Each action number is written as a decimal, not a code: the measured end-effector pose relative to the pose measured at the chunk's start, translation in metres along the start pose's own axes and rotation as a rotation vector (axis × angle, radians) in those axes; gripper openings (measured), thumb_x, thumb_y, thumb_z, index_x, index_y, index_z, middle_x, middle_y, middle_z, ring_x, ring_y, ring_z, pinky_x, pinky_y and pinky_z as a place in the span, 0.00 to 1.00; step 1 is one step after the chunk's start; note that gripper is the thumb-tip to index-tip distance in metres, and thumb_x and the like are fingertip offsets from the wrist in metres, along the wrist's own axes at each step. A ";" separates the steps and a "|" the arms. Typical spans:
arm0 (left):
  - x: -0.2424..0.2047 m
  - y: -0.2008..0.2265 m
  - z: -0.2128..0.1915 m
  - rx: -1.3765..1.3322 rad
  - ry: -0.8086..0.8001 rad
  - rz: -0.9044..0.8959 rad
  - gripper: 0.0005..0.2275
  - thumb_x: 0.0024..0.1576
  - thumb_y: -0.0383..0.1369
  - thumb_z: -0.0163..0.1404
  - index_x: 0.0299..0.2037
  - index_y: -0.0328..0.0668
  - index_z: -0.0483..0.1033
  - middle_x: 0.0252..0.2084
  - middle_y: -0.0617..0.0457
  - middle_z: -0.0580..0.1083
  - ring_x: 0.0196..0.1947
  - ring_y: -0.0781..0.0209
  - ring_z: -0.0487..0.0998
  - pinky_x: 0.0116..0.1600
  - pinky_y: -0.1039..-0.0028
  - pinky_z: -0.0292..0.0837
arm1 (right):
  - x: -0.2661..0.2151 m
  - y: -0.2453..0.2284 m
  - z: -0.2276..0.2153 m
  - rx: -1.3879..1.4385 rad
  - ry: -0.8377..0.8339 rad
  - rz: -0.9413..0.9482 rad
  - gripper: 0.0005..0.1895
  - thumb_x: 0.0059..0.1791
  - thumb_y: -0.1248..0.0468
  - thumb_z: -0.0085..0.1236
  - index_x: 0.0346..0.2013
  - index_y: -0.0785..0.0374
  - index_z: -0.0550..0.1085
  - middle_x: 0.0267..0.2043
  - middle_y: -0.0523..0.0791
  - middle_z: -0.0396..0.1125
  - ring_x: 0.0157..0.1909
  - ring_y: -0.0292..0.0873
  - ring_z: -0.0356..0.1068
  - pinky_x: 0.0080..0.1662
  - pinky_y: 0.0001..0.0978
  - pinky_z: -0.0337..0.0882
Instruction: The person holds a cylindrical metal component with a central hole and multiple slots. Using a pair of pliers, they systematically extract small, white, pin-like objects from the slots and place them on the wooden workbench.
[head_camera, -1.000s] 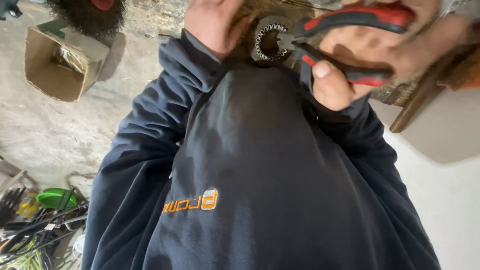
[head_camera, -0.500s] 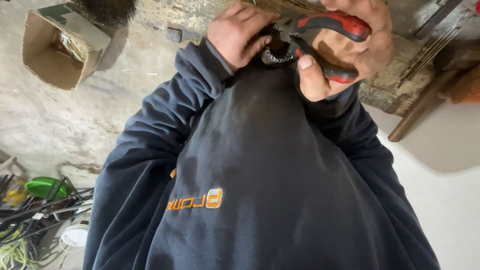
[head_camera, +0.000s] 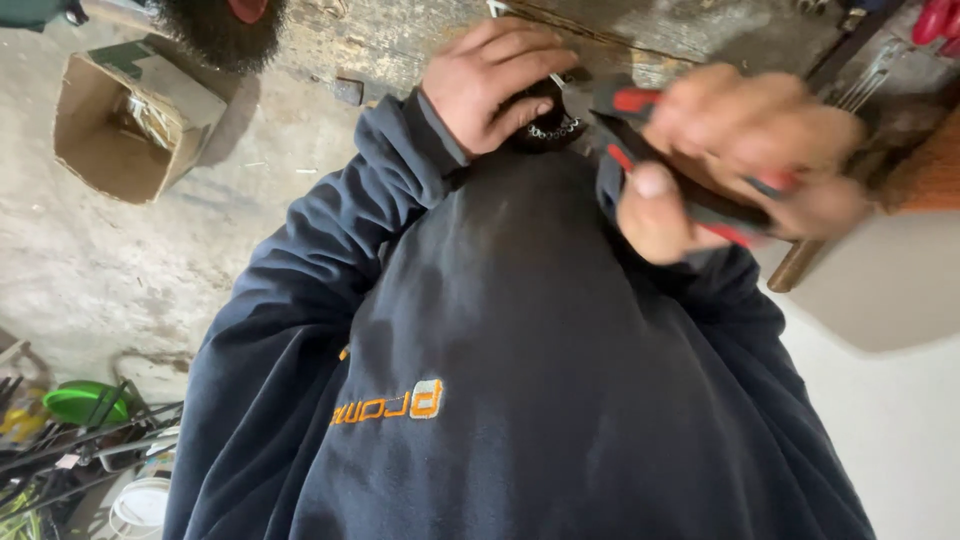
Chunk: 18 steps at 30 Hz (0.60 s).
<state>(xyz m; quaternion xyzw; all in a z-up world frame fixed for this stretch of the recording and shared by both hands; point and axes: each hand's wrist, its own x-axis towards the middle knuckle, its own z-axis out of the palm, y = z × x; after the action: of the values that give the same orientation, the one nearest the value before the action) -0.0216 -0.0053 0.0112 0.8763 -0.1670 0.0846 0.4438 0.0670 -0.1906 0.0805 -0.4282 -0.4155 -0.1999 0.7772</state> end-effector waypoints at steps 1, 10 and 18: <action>0.004 0.000 -0.001 -0.032 -0.005 0.068 0.16 0.64 0.34 0.57 0.61 0.44 0.75 0.62 0.50 0.75 0.63 0.47 0.73 0.65 0.62 0.72 | 0.015 -0.006 0.001 0.036 -0.049 -0.042 0.28 0.41 0.81 0.57 0.54 0.65 0.64 0.46 0.49 0.61 0.44 0.47 0.65 0.34 0.35 0.75; -0.023 -0.026 0.000 0.306 0.089 -0.243 0.28 0.58 0.36 0.62 0.68 0.40 0.67 0.64 0.45 0.71 0.62 0.41 0.71 0.64 0.59 0.72 | -0.047 0.045 -0.097 0.127 0.018 0.111 0.40 0.41 0.77 0.47 0.70 0.63 0.60 0.66 0.50 0.63 0.54 0.48 0.65 0.45 0.39 0.70; 0.000 0.020 0.011 0.086 -0.226 -0.121 0.42 0.49 0.45 0.66 0.72 0.41 0.58 0.67 0.37 0.65 0.63 0.35 0.66 0.64 0.53 0.67 | -0.055 0.063 -0.083 -0.240 0.383 0.257 0.21 0.55 0.68 0.52 0.64 0.61 0.65 0.50 0.46 0.68 0.43 0.43 0.66 0.48 0.38 0.69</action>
<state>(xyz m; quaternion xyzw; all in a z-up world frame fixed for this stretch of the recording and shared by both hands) -0.0287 -0.0249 0.0196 0.9069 -0.1592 -0.0346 0.3886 0.1171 -0.2270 -0.0194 -0.5210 -0.1762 -0.2248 0.8044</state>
